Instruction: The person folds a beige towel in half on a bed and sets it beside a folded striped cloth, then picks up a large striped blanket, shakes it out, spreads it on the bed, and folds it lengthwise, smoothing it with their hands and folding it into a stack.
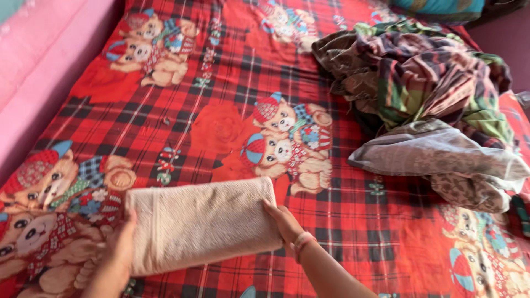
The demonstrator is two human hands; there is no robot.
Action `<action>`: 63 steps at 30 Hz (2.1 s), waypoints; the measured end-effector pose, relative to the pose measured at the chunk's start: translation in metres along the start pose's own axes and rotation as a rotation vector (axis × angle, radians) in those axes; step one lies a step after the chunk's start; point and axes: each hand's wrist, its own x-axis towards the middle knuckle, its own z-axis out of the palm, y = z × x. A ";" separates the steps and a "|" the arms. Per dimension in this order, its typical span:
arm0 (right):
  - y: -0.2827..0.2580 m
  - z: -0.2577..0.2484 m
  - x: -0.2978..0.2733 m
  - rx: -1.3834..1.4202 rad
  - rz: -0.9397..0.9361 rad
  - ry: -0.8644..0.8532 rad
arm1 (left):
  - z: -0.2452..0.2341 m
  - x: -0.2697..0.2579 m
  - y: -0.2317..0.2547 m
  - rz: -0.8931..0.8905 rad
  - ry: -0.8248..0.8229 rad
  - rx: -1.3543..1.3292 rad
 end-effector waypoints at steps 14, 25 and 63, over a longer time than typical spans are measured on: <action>-0.079 -0.167 -0.170 0.120 -0.099 0.045 | 0.154 -0.177 0.027 -0.167 -0.115 -0.164; -0.133 -0.326 -0.291 0.125 -0.115 0.157 | 0.289 -0.306 0.073 0.026 -0.387 -0.312; -0.117 -0.933 -0.405 0.164 -0.135 0.655 | 0.867 -0.554 -0.060 0.003 -0.577 -0.262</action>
